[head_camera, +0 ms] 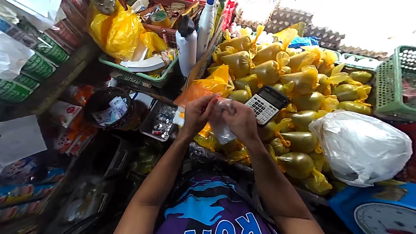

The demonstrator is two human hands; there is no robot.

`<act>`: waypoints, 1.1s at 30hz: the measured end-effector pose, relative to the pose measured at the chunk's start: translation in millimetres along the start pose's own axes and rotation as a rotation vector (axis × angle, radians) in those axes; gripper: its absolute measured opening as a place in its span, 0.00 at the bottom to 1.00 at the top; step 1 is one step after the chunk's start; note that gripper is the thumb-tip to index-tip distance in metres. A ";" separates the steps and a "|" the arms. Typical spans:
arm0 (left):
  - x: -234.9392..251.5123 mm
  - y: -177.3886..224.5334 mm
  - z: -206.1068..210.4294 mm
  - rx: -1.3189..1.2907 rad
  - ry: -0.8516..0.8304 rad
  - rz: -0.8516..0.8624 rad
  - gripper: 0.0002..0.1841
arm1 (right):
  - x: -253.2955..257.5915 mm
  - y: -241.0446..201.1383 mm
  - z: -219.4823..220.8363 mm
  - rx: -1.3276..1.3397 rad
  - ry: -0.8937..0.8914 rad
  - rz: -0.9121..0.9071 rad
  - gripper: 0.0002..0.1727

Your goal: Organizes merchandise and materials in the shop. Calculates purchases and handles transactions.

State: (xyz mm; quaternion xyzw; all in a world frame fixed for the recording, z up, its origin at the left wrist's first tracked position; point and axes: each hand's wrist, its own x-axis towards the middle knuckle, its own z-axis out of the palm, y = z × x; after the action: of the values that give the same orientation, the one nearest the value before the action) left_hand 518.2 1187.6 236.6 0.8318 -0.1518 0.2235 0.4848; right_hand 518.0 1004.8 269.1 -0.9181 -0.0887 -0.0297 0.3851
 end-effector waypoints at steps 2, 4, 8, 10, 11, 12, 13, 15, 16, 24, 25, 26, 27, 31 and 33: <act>-7.3 -13.2 12.1 0.125 -0.046 0.105 0.15 | 8.7 3.8 3.1 0.067 -0.115 0.099 0.08; -13.9 -29.1 26.7 0.174 -0.058 0.163 0.16 | 22.9 19.6 9.5 0.198 -0.225 0.143 0.09; -27.4 -41.4 36.6 0.211 -0.098 0.210 0.14 | 26.2 49.1 27.9 0.487 -0.251 0.229 0.09; -27.1 -30.4 40.0 0.135 -0.088 0.177 0.13 | 17.0 38.5 28.2 0.306 -0.202 0.239 0.07; -25.1 -24.2 43.0 0.058 -0.058 0.152 0.14 | 13.4 29.8 27.0 0.187 -0.203 0.236 0.08; -23.3 -18.7 46.0 -0.014 -0.019 0.132 0.13 | 11.8 24.7 27.6 0.107 -0.209 0.235 0.09; -22.4 -14.4 48.2 -0.063 0.004 0.121 0.13 | 11.5 22.7 28.3 0.079 -0.214 0.236 0.10; -23.5 -11.3 51.0 -0.063 -0.017 0.125 0.13 | 14.8 25.9 25.0 0.160 -0.246 0.230 0.09; -25.8 -11.8 52.3 -0.049 -0.035 0.130 0.13 | 17.9 31.0 23.3 0.233 -0.268 0.234 0.09; -28.3 -3.4 57.8 -0.355 0.102 -0.191 0.14 | 23.4 45.3 -3.7 1.146 -0.379 0.509 0.16; -22.1 -2.2 57.1 -0.377 0.127 -0.212 0.13 | 21.3 45.5 -7.9 1.179 -0.414 0.437 0.19; -15.7 -0.5 56.5 -0.381 0.146 -0.218 0.13 | 19.1 45.7 -10.7 1.101 -0.447 0.317 0.25; -10.0 3.1 56.3 -0.379 0.161 -0.218 0.13 | 17.6 44.6 -12.3 0.919 -0.452 0.200 0.30; -5.2 20.4 60.4 -0.366 0.054 -0.141 0.13 | 13.3 13.8 -15.9 -0.046 -0.313 0.177 0.20; -8.2 21.9 65.4 -0.358 0.020 -0.133 0.13 | 11.9 1.8 -9.1 -0.316 -0.240 0.212 0.17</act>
State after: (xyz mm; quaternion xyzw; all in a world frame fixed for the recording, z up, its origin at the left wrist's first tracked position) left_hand 515.6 1120.1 220.4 0.7384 -0.1292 0.1687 0.6401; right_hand 530.1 998.8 275.6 -0.9682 -0.0310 0.1071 0.2238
